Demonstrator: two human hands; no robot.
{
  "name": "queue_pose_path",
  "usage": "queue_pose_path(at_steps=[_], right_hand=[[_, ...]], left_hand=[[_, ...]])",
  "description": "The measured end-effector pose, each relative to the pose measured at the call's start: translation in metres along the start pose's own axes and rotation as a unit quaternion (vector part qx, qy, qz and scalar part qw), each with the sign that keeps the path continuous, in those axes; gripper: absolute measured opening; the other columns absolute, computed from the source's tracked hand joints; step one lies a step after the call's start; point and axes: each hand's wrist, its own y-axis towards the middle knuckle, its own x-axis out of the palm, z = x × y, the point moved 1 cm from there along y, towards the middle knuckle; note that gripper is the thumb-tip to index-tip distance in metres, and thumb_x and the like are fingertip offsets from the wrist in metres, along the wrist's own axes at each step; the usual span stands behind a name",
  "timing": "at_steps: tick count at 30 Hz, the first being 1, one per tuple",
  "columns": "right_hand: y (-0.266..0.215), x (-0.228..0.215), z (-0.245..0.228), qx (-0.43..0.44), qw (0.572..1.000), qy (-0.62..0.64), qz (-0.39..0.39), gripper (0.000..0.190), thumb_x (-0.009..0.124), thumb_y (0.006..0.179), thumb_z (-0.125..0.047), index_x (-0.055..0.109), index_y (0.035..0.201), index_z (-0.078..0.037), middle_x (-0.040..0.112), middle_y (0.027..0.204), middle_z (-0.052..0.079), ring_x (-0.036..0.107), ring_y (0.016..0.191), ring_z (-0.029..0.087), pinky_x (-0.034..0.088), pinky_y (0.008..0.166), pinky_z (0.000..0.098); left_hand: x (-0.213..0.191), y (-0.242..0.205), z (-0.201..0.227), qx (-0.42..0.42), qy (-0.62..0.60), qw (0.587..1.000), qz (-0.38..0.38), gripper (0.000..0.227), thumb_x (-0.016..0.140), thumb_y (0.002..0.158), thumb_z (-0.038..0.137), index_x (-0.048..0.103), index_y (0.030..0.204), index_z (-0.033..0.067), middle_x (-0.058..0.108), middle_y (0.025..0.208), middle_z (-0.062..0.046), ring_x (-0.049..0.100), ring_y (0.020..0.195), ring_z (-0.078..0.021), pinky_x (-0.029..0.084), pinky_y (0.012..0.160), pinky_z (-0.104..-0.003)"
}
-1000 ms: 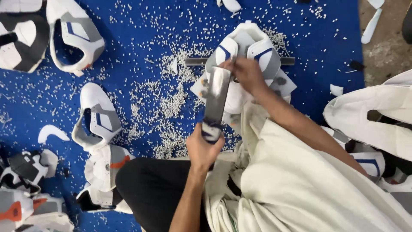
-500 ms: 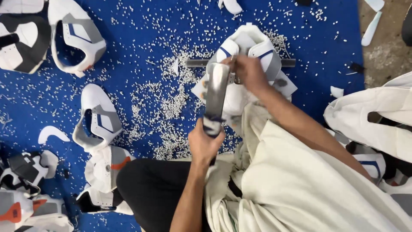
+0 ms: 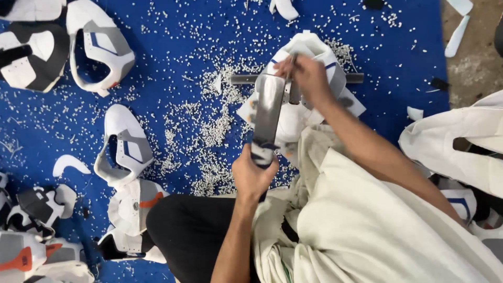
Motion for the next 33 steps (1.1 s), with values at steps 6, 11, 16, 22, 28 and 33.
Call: queue_pose_path(at_steps=[6,11,16,22,28,33], right_hand=[[0.03,-0.009,0.006,0.019,0.997,0.08,0.014,0.014,0.055,0.11,-0.009,0.063,0.105,0.0,0.077,0.103,0.01,0.078,0.092,0.015,0.064,0.077,0.0295],[-0.004,-0.005,-0.028,-0.148,0.986,-0.081,0.008,0.016,0.054,0.104,-0.001,0.065,0.115,0.002,0.076,0.103,0.015,0.075,0.095,0.02,0.062,0.08,0.0336],[0.027,-0.014,0.016,-0.06,0.998,-0.005,0.002,0.018,0.051,0.104,-0.002,0.064,0.117,-0.001,0.076,0.099,0.016,0.075,0.087,0.022,0.062,0.076,0.0342],[0.048,-0.014,0.005,0.005,0.991,0.13,0.028,0.013,0.052,0.11,-0.01,0.058,0.102,-0.002,0.075,0.101,0.015,0.078,0.095,0.022,0.066,0.078,0.0351],[0.015,-0.009,-0.026,-0.188,0.976,-0.095,0.053,0.011,0.06,0.105,-0.006,0.065,0.106,0.004,0.077,0.105,0.019,0.076,0.1,0.024,0.062,0.083,0.0369],[0.012,-0.02,0.0,-0.118,0.983,0.103,0.098,0.028,0.057,0.109,-0.021,0.069,0.107,0.004,0.075,0.106,0.017,0.073,0.097,0.026,0.06,0.087,0.0384]], left_hand=[[-0.053,-0.01,0.077,0.229,-0.173,0.955,0.08,0.036,0.084,0.072,0.017,0.057,0.091,0.0031,0.064,0.069,-0.008,0.06,0.059,-0.0164,0.054,0.061,-0.033],[0.001,0.018,0.014,0.155,-0.045,0.984,0.078,0.037,0.084,0.071,0.016,0.059,0.095,0.0015,0.065,0.077,-0.014,0.067,0.067,-0.0253,0.053,0.065,-0.038],[-0.002,0.002,0.016,0.017,-0.063,0.998,0.014,0.033,0.083,0.075,0.023,0.064,0.095,0.0038,0.073,0.079,-0.006,0.074,0.072,-0.0127,0.059,0.067,-0.031],[-0.072,-0.001,0.121,0.169,-0.069,0.979,0.09,0.04,0.085,0.071,0.019,0.059,0.097,0.0033,0.065,0.073,-0.005,0.064,0.058,-0.0152,0.053,0.058,-0.03],[-0.037,0.026,0.077,0.291,-0.241,0.924,0.056,0.037,0.078,0.08,0.014,0.05,0.103,0.0049,0.061,0.081,-0.01,0.058,0.061,-0.0232,0.048,0.06,-0.032],[-0.029,-0.018,-0.003,-0.077,0.041,0.994,-0.071,0.046,0.081,0.07,0.032,0.067,0.101,0.0007,0.078,0.084,-0.014,0.079,0.077,-0.0279,0.06,0.072,-0.038]])
